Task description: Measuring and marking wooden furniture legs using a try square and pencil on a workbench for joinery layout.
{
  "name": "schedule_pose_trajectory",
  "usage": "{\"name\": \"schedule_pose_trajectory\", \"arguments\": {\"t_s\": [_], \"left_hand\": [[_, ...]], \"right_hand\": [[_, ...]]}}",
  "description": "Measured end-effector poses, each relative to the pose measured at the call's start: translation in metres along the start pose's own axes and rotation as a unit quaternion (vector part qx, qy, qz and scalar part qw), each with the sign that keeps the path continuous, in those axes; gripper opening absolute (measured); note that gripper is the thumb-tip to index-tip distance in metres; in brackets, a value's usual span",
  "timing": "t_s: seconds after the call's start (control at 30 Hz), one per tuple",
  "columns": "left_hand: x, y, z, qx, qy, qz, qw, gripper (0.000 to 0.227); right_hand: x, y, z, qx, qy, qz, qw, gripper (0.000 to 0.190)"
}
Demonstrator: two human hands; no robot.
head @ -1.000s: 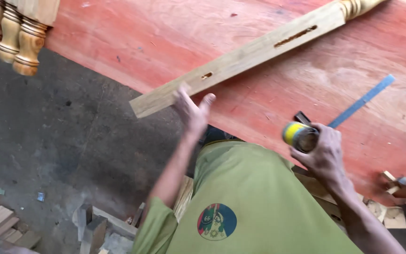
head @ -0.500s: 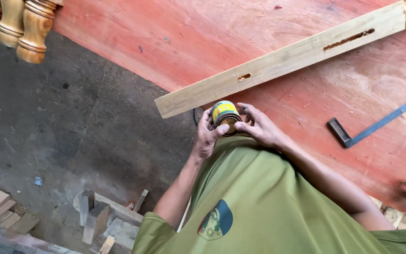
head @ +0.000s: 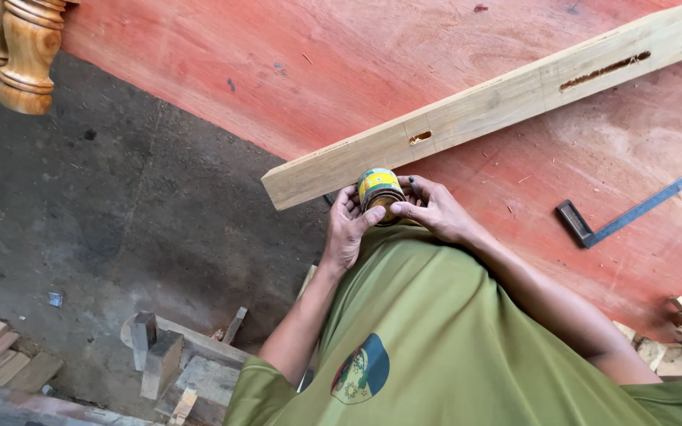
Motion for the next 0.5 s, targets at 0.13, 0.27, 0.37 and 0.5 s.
{"name": "schedule_pose_trajectory", "arguments": {"t_s": [0.13,0.27,0.37,0.5], "left_hand": [[0.000,0.002,0.004,0.001,0.010,0.004,1.000,0.067],[-0.001,0.003,0.006,0.001,0.017,0.003,1.000,0.068],[0.001,0.000,0.002,0.000,0.023,0.003,1.000,0.070],[0.001,-0.005,-0.001,-0.004,0.024,0.005,1.000,0.068]], "right_hand": [[0.002,-0.001,-0.002,-0.002,-0.015,0.003,1.000,0.063],[0.004,0.007,-0.002,-0.005,-0.020,0.006,1.000,0.063],[0.005,0.012,-0.001,-0.003,-0.017,0.009,1.000,0.065],[0.003,0.014,0.000,-0.010,-0.004,0.015,1.000,0.064]]}}
Point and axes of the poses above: each hand's wrist, its own x-axis towards the middle knuckle, its own z-axis out of the palm, y = z × x, the point moved 2 cm from there along x, towards the middle knuckle, and after that the axes turned 15 degrees about -x, right-handed, at the moved point
